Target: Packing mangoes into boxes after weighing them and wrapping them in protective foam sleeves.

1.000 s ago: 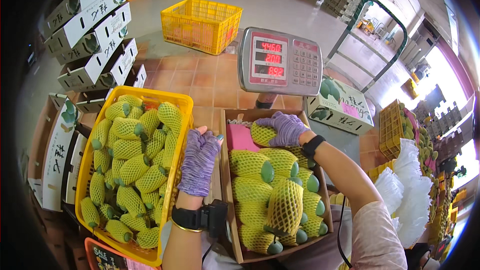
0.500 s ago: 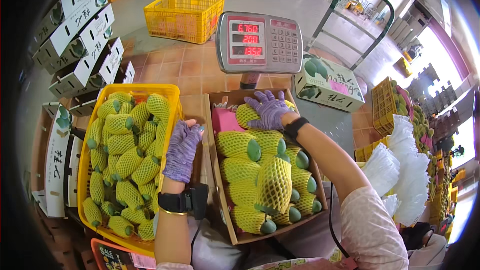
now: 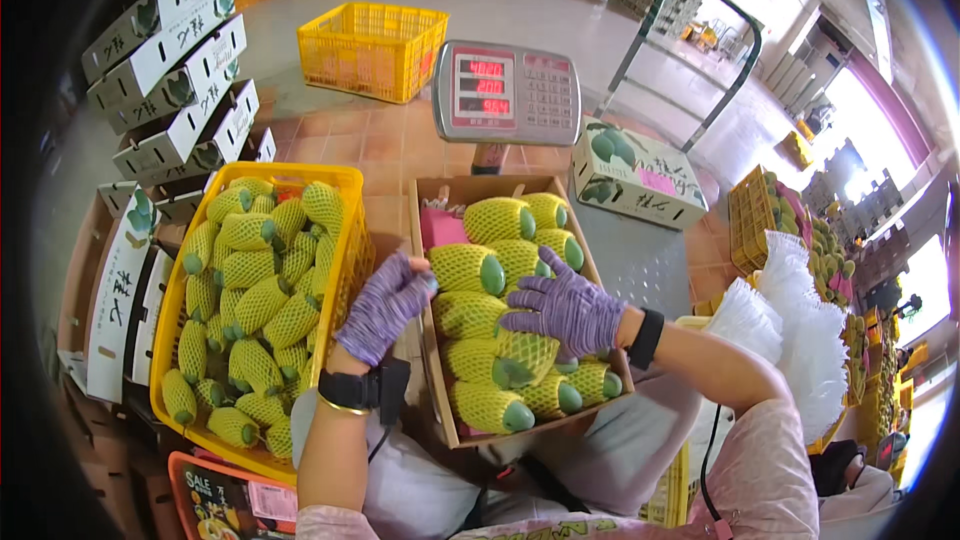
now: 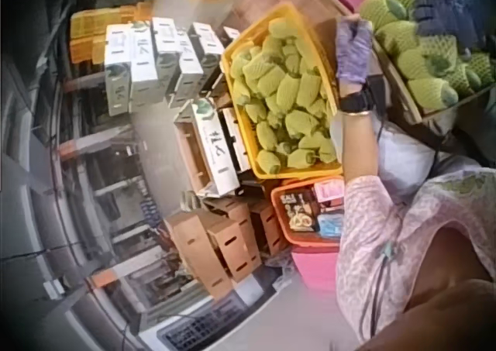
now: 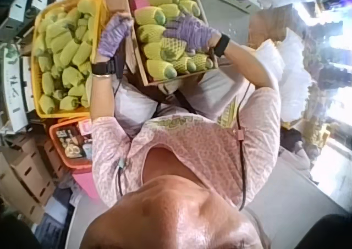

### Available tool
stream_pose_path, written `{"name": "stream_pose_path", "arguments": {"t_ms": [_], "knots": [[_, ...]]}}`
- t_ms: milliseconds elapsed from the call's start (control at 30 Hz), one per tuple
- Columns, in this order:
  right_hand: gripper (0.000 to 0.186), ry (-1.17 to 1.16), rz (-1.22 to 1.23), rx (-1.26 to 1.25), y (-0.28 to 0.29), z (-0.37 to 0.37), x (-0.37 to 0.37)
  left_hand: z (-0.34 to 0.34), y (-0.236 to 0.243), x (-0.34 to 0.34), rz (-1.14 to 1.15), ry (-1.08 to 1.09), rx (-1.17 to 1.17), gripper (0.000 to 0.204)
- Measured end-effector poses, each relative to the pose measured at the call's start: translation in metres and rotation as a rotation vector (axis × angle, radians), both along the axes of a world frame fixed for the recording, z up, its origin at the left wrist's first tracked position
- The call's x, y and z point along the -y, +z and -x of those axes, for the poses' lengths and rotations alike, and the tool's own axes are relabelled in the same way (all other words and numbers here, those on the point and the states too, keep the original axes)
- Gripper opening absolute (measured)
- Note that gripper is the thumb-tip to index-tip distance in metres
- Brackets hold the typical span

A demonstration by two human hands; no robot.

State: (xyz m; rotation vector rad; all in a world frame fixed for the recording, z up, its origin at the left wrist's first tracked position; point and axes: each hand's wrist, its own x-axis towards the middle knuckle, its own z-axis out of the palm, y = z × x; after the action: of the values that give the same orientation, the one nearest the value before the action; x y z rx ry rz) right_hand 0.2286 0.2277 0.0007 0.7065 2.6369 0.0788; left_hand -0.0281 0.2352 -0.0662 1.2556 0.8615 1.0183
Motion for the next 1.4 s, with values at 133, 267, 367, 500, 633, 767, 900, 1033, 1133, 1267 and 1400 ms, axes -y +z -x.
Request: {"name": "stream_pose_path", "arguments": {"t_ms": [133, 267, 367, 500, 633, 767, 900, 1033, 1133, 1267, 1400], "knots": [[0.075, -0.428, 0.007, -0.861, -0.007, 0.001, 0.017, -0.015, 0.007, 0.015, 0.260, -0.133, 0.104, 0.063], [0.078, -0.627, -0.111, -1.117, -0.019, 0.046, 0.033, -0.039, 0.008, 0.028, -0.087, -0.201, 0.366, 0.080], [0.080, -0.562, -0.129, -1.046, -0.012, 0.058, 0.029, -0.044, 0.003, 0.026, 0.013, 0.191, 0.379, 0.070], [0.080, -0.393, 0.038, -1.068, -0.002, 0.050, 0.007, -0.038, -0.002, 0.018, 0.008, 0.261, 0.548, 0.066], [0.072, -0.407, 0.209, -1.137, 0.002, 0.042, -0.035, -0.023, 0.000, 0.005, 0.080, 0.260, 0.439, 0.061], [0.069, -0.588, 0.154, -0.754, 0.011, 0.036, -0.107, 0.003, 0.004, -0.014, 0.274, 0.487, 0.502, 0.051], [0.068, -0.560, 0.125, -0.361, -0.005, 0.048, -0.156, 0.004, 0.003, -0.027, 0.329, 0.537, 0.527, 0.047], [0.068, -0.584, 0.201, -0.223, -0.023, 0.068, -0.179, 0.000, 0.000, -0.031, 0.356, 0.527, 0.575, 0.041], [0.063, -0.587, 0.130, -0.164, -0.037, 0.085, -0.176, 0.002, 0.000, -0.032, 0.308, 0.522, 0.542, 0.038], [0.066, -0.634, 0.109, -0.083, -0.052, 0.098, -0.168, 0.002, 0.005, -0.035, 0.318, 0.437, 0.478, 0.034], [0.072, -0.589, 0.194, -0.110, -0.063, 0.085, -0.175, -0.002, 0.011, -0.032, 0.329, 0.351, 0.393, 0.036]]}}
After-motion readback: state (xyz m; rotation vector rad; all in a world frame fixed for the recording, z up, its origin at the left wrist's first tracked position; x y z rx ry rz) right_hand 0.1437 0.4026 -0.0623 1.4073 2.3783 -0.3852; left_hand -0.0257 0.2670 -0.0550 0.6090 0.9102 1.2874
